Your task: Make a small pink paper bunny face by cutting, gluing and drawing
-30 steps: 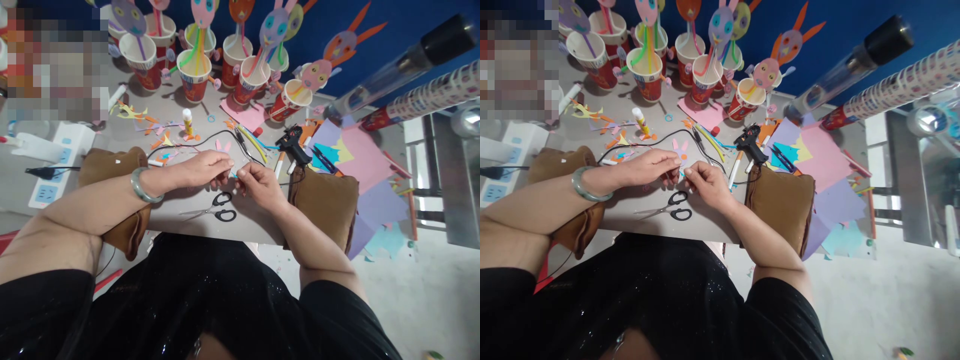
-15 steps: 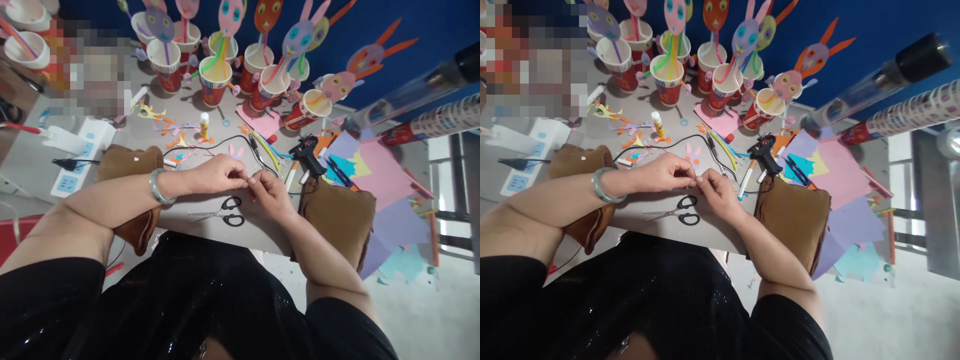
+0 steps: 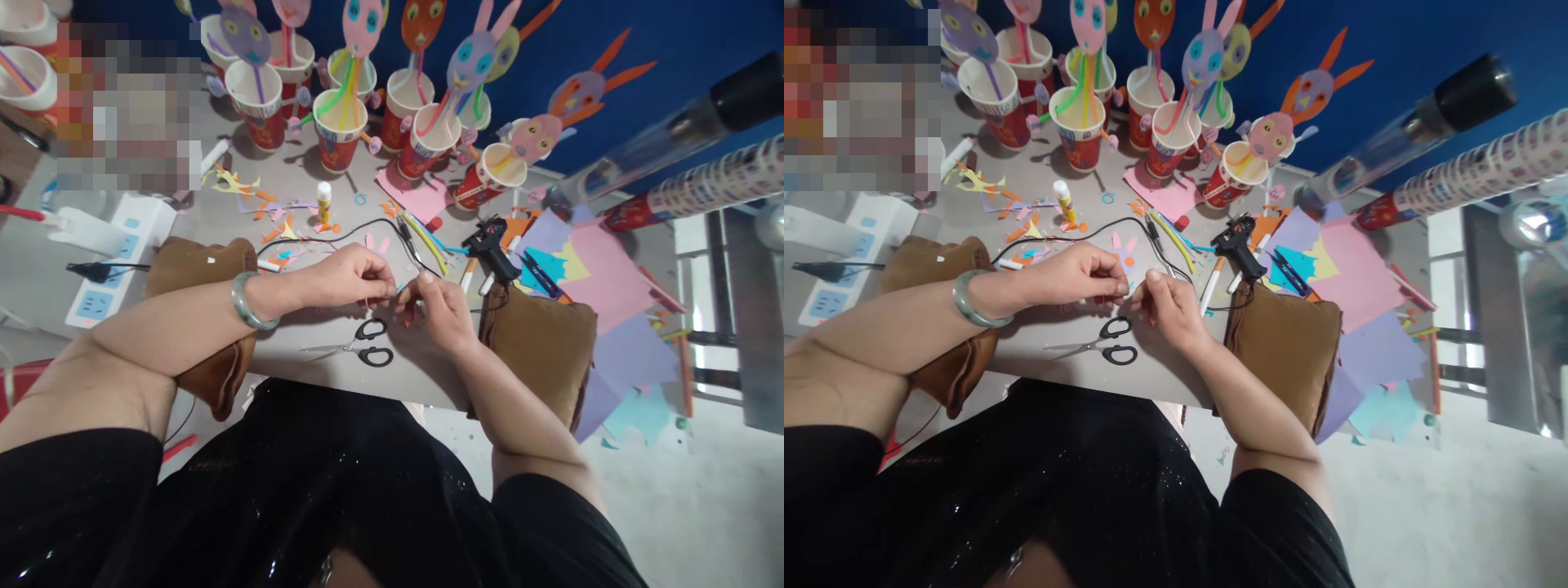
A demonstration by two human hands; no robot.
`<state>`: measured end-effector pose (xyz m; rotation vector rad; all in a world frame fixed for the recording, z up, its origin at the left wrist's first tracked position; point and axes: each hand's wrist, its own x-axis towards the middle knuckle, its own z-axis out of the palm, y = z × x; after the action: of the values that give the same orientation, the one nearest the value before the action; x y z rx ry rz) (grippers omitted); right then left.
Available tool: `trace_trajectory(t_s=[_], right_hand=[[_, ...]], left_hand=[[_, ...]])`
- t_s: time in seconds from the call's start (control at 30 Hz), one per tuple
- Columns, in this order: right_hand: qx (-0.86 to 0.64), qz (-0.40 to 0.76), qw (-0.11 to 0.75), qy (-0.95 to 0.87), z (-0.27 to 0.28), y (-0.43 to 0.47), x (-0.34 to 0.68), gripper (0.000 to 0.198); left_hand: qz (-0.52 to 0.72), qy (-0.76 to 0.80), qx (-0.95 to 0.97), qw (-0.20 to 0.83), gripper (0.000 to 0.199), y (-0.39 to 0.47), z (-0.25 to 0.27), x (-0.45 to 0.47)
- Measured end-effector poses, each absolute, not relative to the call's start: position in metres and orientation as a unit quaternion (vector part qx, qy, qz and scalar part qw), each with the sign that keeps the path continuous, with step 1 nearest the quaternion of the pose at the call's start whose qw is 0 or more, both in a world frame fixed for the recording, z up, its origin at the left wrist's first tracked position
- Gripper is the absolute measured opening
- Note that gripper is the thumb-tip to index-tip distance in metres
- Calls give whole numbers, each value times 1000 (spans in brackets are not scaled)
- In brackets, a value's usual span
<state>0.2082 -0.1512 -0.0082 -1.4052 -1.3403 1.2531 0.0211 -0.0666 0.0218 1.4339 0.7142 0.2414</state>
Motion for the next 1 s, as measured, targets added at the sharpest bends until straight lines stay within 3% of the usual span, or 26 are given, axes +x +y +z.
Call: trace_trajectory(t_s=[0.2, 0.37, 0.57, 0.77, 1.0], right_hand=[[-542, 480, 444, -529, -9, -153, 211, 48], [-526, 416, 465, -577, -15, -153, 208, 43], [-518, 355, 465, -624, -17, -155, 207, 20], [-521, 191, 415, -721, -20, -158, 207, 23], [-492, 107, 375, -779, -23, -159, 207, 21]], left_hand=[[100, 343, 594, 721, 19, -66, 26, 22], [89, 330, 589, 732, 17, -65, 23, 20], [72, 319, 601, 729, 20, -65, 18, 18], [62, 302, 658, 687, 27, -60, 16, 13], [52, 296, 675, 674, 22, -58, 15, 12]])
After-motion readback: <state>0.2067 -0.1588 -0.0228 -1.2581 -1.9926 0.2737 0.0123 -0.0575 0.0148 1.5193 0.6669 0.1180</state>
